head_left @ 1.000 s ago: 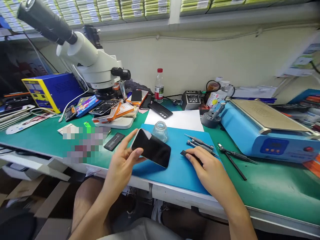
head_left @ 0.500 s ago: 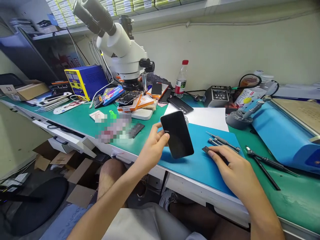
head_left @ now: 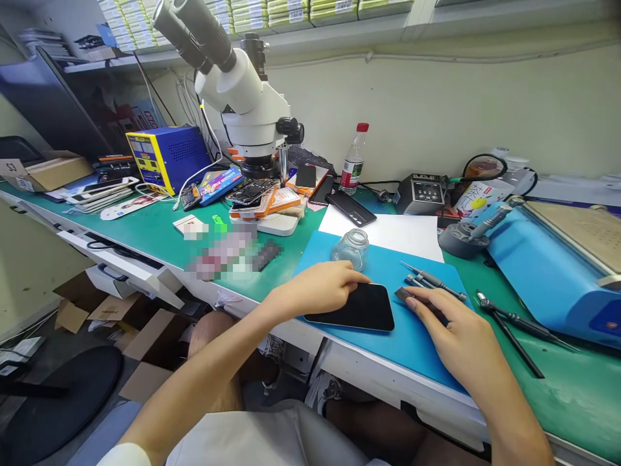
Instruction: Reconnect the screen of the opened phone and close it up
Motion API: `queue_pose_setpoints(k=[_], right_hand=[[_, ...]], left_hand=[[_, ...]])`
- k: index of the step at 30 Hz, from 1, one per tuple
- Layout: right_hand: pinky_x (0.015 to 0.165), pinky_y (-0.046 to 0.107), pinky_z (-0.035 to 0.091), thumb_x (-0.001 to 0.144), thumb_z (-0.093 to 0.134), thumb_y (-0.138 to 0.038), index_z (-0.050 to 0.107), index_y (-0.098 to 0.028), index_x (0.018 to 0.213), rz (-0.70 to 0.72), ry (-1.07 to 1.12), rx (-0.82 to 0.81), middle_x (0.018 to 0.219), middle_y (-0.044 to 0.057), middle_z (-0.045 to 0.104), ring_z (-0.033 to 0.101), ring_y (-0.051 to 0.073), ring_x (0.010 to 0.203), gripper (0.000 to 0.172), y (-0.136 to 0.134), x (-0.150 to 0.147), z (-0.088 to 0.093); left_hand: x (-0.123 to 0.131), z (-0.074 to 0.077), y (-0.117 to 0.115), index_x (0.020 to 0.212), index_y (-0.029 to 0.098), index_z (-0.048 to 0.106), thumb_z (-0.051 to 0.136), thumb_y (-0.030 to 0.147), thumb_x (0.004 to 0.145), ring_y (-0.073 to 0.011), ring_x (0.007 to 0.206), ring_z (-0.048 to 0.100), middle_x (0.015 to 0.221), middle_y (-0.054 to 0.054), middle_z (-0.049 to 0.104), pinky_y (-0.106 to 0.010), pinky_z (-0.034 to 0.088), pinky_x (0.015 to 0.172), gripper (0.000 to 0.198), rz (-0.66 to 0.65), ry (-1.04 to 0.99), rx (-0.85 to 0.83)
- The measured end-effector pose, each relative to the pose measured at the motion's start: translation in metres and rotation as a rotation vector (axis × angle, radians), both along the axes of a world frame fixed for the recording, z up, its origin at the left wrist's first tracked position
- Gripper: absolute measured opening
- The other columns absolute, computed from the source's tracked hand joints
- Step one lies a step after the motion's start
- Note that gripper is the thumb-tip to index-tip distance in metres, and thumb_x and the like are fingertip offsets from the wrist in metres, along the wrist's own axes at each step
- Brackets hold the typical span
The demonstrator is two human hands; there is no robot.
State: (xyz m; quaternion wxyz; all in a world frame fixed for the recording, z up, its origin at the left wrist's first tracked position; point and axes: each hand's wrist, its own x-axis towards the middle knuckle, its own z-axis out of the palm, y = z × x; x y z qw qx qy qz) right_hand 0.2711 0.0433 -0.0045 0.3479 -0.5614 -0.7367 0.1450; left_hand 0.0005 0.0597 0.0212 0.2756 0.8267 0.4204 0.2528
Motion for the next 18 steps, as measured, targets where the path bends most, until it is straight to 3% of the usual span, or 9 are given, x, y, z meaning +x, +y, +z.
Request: queue_pose_setpoints(k=[3, 7, 11, 13, 14, 16, 18], right_hand=[[0.11, 0.051, 0.057, 0.095, 0.058, -0.059, 0.083, -0.032, 0.106, -0.017, 0.007, -0.002, 0.12, 0.005, 0.083, 0.073, 0.034, 0.127, 0.038, 0.001, 0.001, -0.002], [0.107, 0.051, 0.058, 0.094, 0.059, -0.061, 0.083, -0.032, 0.105, -0.034, -0.002, -0.013, 0.119, 0.004, 0.083, 0.073, 0.034, 0.123, 0.039, 0.003, 0.003, -0.003], [0.108, 0.049, 0.057, 0.097, 0.059, -0.059, 0.082, -0.033, 0.106, -0.026, -0.034, -0.008, 0.119, 0.002, 0.082, 0.073, 0.032, 0.123, 0.037, 0.002, 0.003, -0.003], [0.106, 0.048, 0.057, 0.099, 0.057, -0.058, 0.081, -0.033, 0.105, -0.02, -0.071, 0.019, 0.117, 0.002, 0.081, 0.072, 0.032, 0.123, 0.035, 0.0, 0.001, -0.003], [0.105, 0.048, 0.057, 0.101, 0.057, -0.057, 0.08, -0.032, 0.105, -0.014, -0.099, 0.05, 0.116, 0.002, 0.081, 0.072, 0.032, 0.123, 0.034, -0.001, 0.0, -0.002], [0.104, 0.047, 0.055, 0.104, 0.054, -0.054, 0.078, -0.03, 0.105, 0.004, -0.166, 0.139, 0.115, 0.003, 0.08, 0.071, 0.032, 0.124, 0.033, -0.004, -0.007, 0.003], [0.103, 0.046, 0.054, 0.108, 0.052, -0.049, 0.076, -0.029, 0.107, 0.044, -0.238, 0.221, 0.115, 0.004, 0.079, 0.071, 0.031, 0.123, 0.031, -0.008, -0.02, 0.013]], left_hand=[[0.009, -0.001, 0.001, 0.133, 0.018, 0.08, 0.05, 0.017, 0.104, -0.0318, 0.111, 0.072, 0.114, -0.014, 0.078, -0.042, 0.055, 0.099, 0.042, -0.06, 0.089, 0.107], [0.006, -0.003, -0.006, 0.134, 0.02, 0.077, 0.054, 0.023, 0.111, -0.0296, 0.125, 0.067, 0.131, -0.011, 0.077, -0.042, 0.049, 0.111, 0.033, -0.051, 0.104, 0.208], [-0.023, -0.006, -0.032, 0.137, 0.021, 0.072, 0.049, 0.04, 0.116, -0.0287, 0.129, 0.066, 0.136, -0.009, 0.075, -0.045, 0.048, 0.113, 0.036, 0.165, 0.062, 0.213], [-0.043, -0.011, -0.046, 0.138, 0.021, 0.069, 0.062, 0.055, 0.108, -0.0323, 0.131, 0.063, 0.136, -0.01, 0.073, -0.05, 0.047, 0.114, 0.046, 0.301, 0.104, 0.16], [-0.052, -0.013, -0.051, 0.145, 0.021, 0.064, 0.072, 0.065, 0.098, -0.036, 0.137, 0.059, 0.142, -0.013, 0.069, -0.054, 0.044, 0.118, 0.065, 0.324, 0.131, 0.145], [-0.066, -0.018, -0.056, 0.152, 0.02, 0.056, 0.084, 0.074, 0.081, -0.0396, 0.144, 0.051, 0.151, -0.015, 0.06, -0.058, 0.04, 0.122, 0.093, 0.294, 0.162, 0.124], [-0.072, -0.019, -0.054, 0.148, 0.021, 0.058, 0.087, 0.073, 0.078, -0.0387, 0.144, 0.049, 0.15, -0.014, 0.059, -0.057, 0.039, 0.123, 0.092, 0.231, 0.171, 0.111]])
